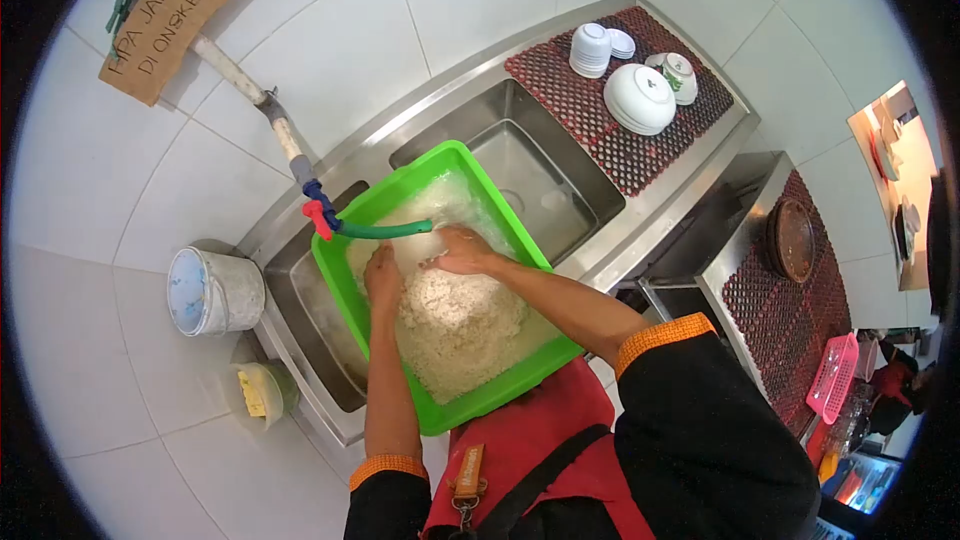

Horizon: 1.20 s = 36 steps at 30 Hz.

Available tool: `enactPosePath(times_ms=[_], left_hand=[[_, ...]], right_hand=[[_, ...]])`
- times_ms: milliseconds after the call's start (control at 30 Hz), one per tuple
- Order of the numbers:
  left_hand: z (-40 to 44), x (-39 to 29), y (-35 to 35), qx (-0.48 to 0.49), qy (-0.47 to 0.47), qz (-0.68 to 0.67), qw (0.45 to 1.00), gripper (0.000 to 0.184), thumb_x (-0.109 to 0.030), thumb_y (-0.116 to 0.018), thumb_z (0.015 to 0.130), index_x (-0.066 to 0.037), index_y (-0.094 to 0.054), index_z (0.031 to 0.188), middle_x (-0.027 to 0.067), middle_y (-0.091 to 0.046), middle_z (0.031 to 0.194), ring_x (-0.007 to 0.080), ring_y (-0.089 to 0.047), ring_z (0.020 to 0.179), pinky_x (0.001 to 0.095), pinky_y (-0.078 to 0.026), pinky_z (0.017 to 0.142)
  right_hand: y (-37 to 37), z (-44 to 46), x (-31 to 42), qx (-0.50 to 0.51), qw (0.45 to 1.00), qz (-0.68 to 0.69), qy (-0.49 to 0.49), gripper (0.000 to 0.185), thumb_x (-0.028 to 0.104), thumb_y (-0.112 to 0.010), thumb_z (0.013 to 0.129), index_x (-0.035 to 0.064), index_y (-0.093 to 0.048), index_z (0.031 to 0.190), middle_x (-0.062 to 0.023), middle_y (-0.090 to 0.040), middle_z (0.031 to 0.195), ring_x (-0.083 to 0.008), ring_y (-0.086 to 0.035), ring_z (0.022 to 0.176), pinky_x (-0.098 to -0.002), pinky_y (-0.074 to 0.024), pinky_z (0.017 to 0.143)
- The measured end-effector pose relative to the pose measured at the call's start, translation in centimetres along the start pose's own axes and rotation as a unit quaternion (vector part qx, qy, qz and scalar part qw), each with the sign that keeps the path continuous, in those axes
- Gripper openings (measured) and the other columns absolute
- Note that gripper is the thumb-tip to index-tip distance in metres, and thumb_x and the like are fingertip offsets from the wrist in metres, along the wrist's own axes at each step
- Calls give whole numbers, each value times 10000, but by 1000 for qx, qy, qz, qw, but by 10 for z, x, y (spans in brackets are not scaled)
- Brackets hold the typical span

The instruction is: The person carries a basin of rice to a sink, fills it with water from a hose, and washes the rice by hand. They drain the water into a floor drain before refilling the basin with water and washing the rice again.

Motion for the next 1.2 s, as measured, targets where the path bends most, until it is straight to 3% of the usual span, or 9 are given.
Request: enactPosePath(times_ms=[233,300,367,633,700,867,933,1067,1200], left_hand=[[-21,-7,-9,-12,92,-25,995,472,-342,-460,947,33,-541,1220,149,-608,1165,211,-551,1095,312,-400,932],[-14,-18,-17,-27,-91,38,995,451,-375,-437,952,-27,-566,1209,133,-631,1123,242,-577,1058,329,-418,898],[-13,-20,-21,-12,-74,64,995,430,-379,-433,954,-57,-574,1200,136,-629,1124,266,-578,1051,337,-422,892],[-39,-22,-15,12,-69,161,984,329,-330,-472,931,-73,-611,1082,148,-629,1065,370,-574,971,403,-442,829],[-66,-39,-19,-4,-295,265,918,315,-328,-494,912,-60,-628,1009,169,-629,1008,378,-577,920,418,-447,801],[-128,-54,-30,77,-208,513,829,897,-500,-707,715,-94,-308,1408,238,-314,1419,437,-357,1271,581,-326,992],[-136,-45,-35,181,-84,540,818,1308,-502,-851,489,-131,-76,1475,226,-116,1499,488,-169,1346,657,-219,1026],[-107,-31,-47,200,-70,542,813,1392,-430,-905,375,-126,-101,1471,266,-181,1462,506,-224,1313,630,-269,1015],[-81,-16,-52,179,-120,550,807,1229,-368,-877,489,-115,-161,1455,227,-232,1447,490,-288,1279,619,-295,1002]], right_hand=[[-14,-90,49,120,958,-227,128,1102,435,-821,565,116,-237,1444,-281,-272,1417,-463,-331,1265,-561,-285,1030],[-28,-100,50,158,934,-306,99,1170,407,-851,538,112,-190,1457,-276,-221,1445,-480,-303,1277,-594,-260,1036],[-38,-95,42,78,934,-331,111,1251,394,-878,446,144,-191,1461,-291,-280,1379,-503,-370,1189,-617,-361,921],[-35,-54,24,6,959,-277,57,989,177,-818,555,123,-314,1405,-259,-375,1310,-484,-456,1095,-577,-423,876],[-23,-57,23,25,971,-236,27,942,149,-799,574,125,-335,1392,-261,-369,1327,-489,-444,1124,-567,-418,904],[6,-103,31,137,933,-324,79,957,186,-781,643,156,-250,1439,-271,-277,1423,-486,-308,1285,-581,-292,1027],[-2,-119,24,109,897,-408,131,993,191,-763,668,167,-177,1469,-296,-293,1404,-503,-322,1264,-622,-292,987],[-23,-110,13,45,897,-406,167,882,139,-701,706,144,-234,1454,-302,-369,1332,-495,-377,1214,-567,-350,956],[-19,-90,8,-18,918,-381,111,763,82,-654,707,104,-340,1402,-257,-472,1197,-446,-446,1145,-502,-403,910]])
Point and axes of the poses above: each hand's wrist, its own z-axis towards the middle knuckle, its own y-axis out of the back of the hand, x = y × z, the point moved 8 cm from there along z, towards the middle knuckle
